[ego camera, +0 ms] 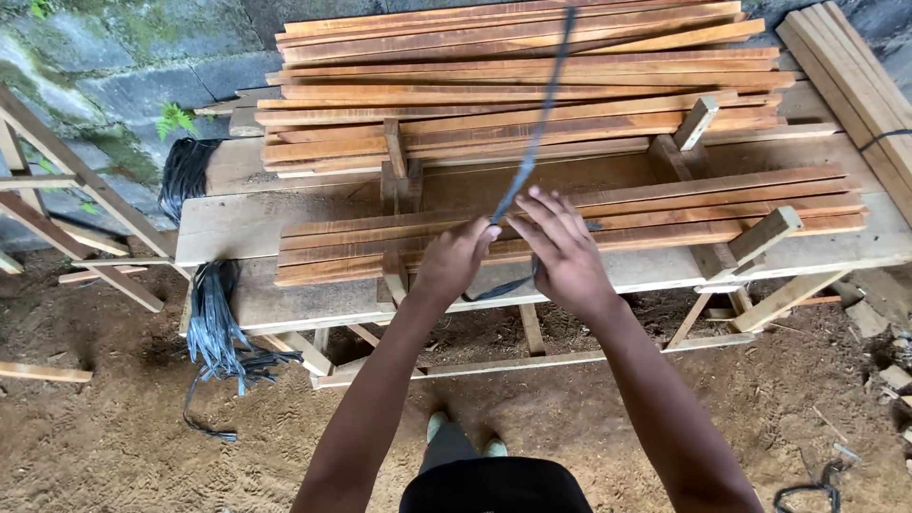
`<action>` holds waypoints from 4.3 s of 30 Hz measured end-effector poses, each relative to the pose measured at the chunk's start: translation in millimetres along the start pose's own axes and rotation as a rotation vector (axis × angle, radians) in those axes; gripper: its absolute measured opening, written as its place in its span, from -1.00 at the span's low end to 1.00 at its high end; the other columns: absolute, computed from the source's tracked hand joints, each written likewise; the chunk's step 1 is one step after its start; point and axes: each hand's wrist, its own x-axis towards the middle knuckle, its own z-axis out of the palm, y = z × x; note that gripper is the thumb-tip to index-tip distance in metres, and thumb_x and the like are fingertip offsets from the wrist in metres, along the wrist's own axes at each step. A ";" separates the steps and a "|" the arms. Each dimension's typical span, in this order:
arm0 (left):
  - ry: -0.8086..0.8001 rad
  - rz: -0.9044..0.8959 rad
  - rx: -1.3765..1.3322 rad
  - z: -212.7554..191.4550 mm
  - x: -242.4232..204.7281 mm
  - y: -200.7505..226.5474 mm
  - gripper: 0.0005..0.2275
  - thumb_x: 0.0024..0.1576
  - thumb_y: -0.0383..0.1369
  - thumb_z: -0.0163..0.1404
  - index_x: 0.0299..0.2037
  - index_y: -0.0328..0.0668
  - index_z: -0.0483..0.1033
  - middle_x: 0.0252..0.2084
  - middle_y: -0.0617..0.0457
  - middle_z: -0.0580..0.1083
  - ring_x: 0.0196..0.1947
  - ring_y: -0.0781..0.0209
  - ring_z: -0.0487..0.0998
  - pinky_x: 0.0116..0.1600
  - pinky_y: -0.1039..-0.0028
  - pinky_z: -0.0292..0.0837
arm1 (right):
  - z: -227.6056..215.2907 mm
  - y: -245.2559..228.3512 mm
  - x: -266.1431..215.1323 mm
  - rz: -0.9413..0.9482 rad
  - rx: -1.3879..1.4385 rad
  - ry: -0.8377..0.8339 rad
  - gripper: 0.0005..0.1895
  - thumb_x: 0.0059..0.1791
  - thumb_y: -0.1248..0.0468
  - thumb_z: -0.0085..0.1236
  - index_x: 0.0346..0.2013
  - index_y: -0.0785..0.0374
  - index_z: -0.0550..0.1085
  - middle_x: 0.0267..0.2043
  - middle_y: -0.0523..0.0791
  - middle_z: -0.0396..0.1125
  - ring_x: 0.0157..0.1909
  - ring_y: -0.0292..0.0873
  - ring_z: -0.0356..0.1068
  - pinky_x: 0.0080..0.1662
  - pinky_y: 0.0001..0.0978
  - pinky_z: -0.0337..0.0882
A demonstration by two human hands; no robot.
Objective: Tying bundles of wood planks together using black rubber straps.
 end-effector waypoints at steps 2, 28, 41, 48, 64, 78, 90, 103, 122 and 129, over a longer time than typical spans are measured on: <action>0.024 0.064 0.079 3.8 8.8 5.3 -0.77 0.36 -0.08 -0.17 0.05 0.17 0.48 -0.29 0.03 0.64 -0.29 -0.16 0.70 -0.19 0.01 0.63 | 12.3 7.2 5.6 -0.083 -0.122 -0.001 -0.42 -0.08 0.53 0.08 0.27 0.27 0.47 0.44 0.03 0.24 0.52 0.09 0.10 0.49 0.11 -0.02; 0.241 0.276 0.288 -6.1 33.0 -98.6 -0.94 0.30 -0.27 -0.03 -0.09 0.17 0.48 -0.22 0.06 0.60 -0.14 -0.01 0.66 -0.17 0.05 0.63 | 10.6 99.9 -8.2 -0.032 -0.745 -0.008 -0.96 0.04 0.22 0.31 -0.25 0.05 0.66 -0.30 -0.21 0.55 0.12 -0.24 0.51 0.57 0.08 -0.06; 0.107 -0.258 -0.023 -27.3 56.2 -57.4 -0.73 0.35 0.04 -0.19 -0.05 0.23 0.50 -0.38 -0.28 0.59 -0.25 -0.43 0.64 -0.10 -0.23 0.51 | 64.6 125.0 7.6 0.264 -0.565 -0.019 -0.38 -0.15 0.18 0.46 0.17 0.26 0.51 0.18 0.04 0.41 0.31 0.07 0.34 0.47 0.14 0.04; 0.145 -0.143 -0.125 -10.0 80.7 -71.1 -0.71 0.35 -0.03 -0.17 -0.09 0.07 0.56 -0.35 -0.16 0.64 -0.30 -0.33 0.67 -0.20 -0.14 0.56 | 105.8 84.3 51.1 0.676 0.155 -0.048 -0.79 0.13 0.03 0.17 -0.09 0.02 0.61 -0.21 -0.08 0.51 -0.07 0.14 0.52 0.00 0.03 0.46; 0.114 -0.035 -0.399 -14.4 93.9 -64.8 -0.66 0.32 -0.03 -0.02 0.05 -0.13 0.48 -0.26 -0.27 0.56 -0.27 -0.36 0.65 -0.27 -0.08 0.59 | 107.4 69.2 98.8 1.015 0.852 0.137 -0.92 0.07 0.47 0.14 -0.18 0.36 0.58 -0.55 0.00 0.35 -0.60 -0.21 0.35 -0.54 -0.34 0.39; 0.149 -0.244 -1.057 3.2 114.5 -62.0 -0.69 0.40 -0.21 -0.04 0.08 -0.34 0.59 -0.26 -0.14 0.62 -0.28 0.30 0.58 -0.10 0.39 0.54 | 75.3 140.0 99.0 0.407 0.271 -0.398 -0.54 -0.08 0.32 0.38 0.12 0.06 0.59 -0.27 0.03 0.49 -0.36 0.08 0.51 -0.28 -0.06 0.50; 0.221 -0.330 -1.032 34.7 125.9 -66.3 -0.73 0.41 -0.27 -0.04 -0.03 -0.35 0.64 -0.25 -0.17 0.62 -0.19 0.11 0.62 0.14 0.01 0.46 | 100.4 164.9 78.9 0.499 0.597 -0.342 -0.81 0.00 0.36 0.30 -0.10 0.11 0.68 -0.27 -0.02 0.56 -0.30 -0.08 0.54 -0.24 -0.23 0.46; 0.362 -0.570 -1.012 59.5 88.3 -100.3 -0.75 0.42 -0.30 -0.11 -0.07 -0.35 0.55 -0.37 -0.05 0.52 -0.35 0.26 0.44 -0.12 0.14 0.33 | 156.2 244.8 36.9 0.682 0.464 -0.490 -0.81 0.08 0.35 0.15 -0.08 0.22 0.67 -0.23 0.05 0.55 -0.23 0.12 0.55 -0.07 -0.11 0.46; 0.314 -0.290 -0.310 138.0 -40.4 -105.6 -0.93 0.27 -0.39 0.06 -0.24 -0.16 0.57 -0.54 0.00 0.53 -0.57 0.11 0.60 -0.44 0.42 0.53 | 280.8 333.7 -70.7 0.669 0.305 -0.917 -0.77 -0.03 0.27 0.23 -0.10 0.07 0.69 -0.11 0.03 0.56 -0.01 0.17 0.54 0.12 0.00 0.48; 0.213 -0.258 -0.230 156.8 -63.2 -112.2 -0.95 0.24 -0.45 0.07 -0.17 -0.24 0.56 -0.30 -0.13 0.56 -0.30 -0.12 0.69 -0.31 0.23 0.64 | 282.6 296.9 -35.7 0.624 0.318 -1.237 -0.76 0.02 0.29 0.16 -0.07 0.08 0.68 -0.10 0.01 0.58 -0.03 0.12 0.57 0.13 -0.07 0.50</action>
